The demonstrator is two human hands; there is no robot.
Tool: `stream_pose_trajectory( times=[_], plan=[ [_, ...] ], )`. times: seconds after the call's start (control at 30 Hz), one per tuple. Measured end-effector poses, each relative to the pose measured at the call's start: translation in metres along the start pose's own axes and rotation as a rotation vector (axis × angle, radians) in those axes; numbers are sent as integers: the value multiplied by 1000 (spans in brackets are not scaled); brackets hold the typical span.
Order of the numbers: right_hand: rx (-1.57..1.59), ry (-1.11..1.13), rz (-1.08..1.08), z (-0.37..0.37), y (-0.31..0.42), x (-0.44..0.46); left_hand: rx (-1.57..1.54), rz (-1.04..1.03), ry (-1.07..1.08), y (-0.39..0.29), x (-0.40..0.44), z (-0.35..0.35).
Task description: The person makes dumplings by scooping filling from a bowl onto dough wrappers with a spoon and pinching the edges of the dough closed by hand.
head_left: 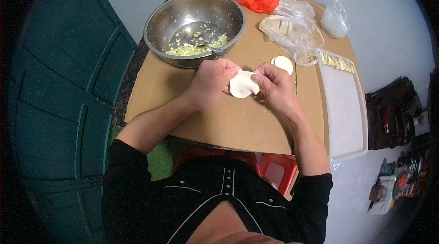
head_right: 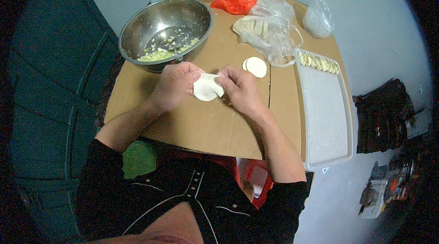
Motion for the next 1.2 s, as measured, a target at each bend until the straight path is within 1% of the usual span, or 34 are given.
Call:
stream_pose_trajectory(
  times=[0.03, 0.07, 0.13, 0.17, 0.2, 0.23, 0.3, 0.33, 0.37, 0.4, 0.47, 0.53, 0.57, 0.6, 0.63, 0.67, 0.73, 0.8, 0.87, 0.93, 1.0, 1.07, 1.13, 1.17, 1.2],
  plan=[
    [-14, -1, 39, 1, 1, 1, -110, 42, 9, 0, 0, 0],
    [-27, -3, 78, 2, 2, 1, -110, 41, 10, 0, 0, 1],
    [-5, 8, 79, 2, -1, 1, -101, 120, 90, 1, 1, 0],
    [18, 18, 81, 1, -2, 1, -101, 119, 90, 0, 1, 0],
    [18, 18, 82, 1, -2, 1, -99, 130, 139, -1, 0, -3],
    [64, 35, 63, -2, -2, 0, -98, 141, 188, -1, -1, -5],
    [111, 52, 45, -4, -2, -1, -114, 150, 204, 7, 0, -5],
    [195, 62, -5, -4, -2, -1, -130, 159, 220, 9, 1, -5],
    [280, 73, -55, -5, -1, -2, -130, 159, 220, 8, 0, -4],
    [280, 73, -55, -5, 4, -3, -123, 132, 181, 5, 1, -2],
    [334, 38, -192, -6, 8, -5, -117, 106, 143, 4, 1, -1],
    [283, 61, -171, -5, 5, -4, -256, 101, 102, 6, 2, -1],
    [231, 84, -150, -5, 2, -3, -256, 102, 102, 3, 1, -1],
    [231, 84, -151, -5, -2, -2, -126, 94, 112, -2, 0, -1],
    [216, 88, -80, -6, -5, -1, 4, 87, 122, -4, -1, -1],
    [201, 91, -10, -6, -5, -1, 3, 87, 121, -2, -1, -1],
    [166, 90, 8, -6, -3, -1, 26, 30, 150, 3, 0, -1],
    [132, 86, 26, -5, -1, -1, 50, 29, 140, 1, -1, 1],
    [120, 46, -52, -4, -2, -1, 74, 28, 132, 2, 0, 1],
    [98, 46, -43, -1, 0, -1, -41, 51, 117, 5, 1, 1],
    [76, 47, -35, -1, 1, -1, -47, 46, 120, 4, 0, 1],
    [160, 70, -59, -3, -1, -1, -54, 41, 123, 2, 0, 0],
    [157, 66, -69, -5, 2, -3, 52, 41, 122, 1, 0, -1],
    [155, 63, -80, -5, 3, -3, 52, 41, 122, 2, 0, -1],
    [155, 63, -80, -6, 2, -3, 81, 31, 163, 4, 0, -2]
  ],
)
Point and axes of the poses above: each hand's wrist, its own x-axis towards the middle knuckle, its own z-axis out of the back of the hand, y = z × x, the point moved 4 cm from there along x, towards the middle knuckle, and after that the axes turned 8 degrees about -y, right-handed, at the moved point
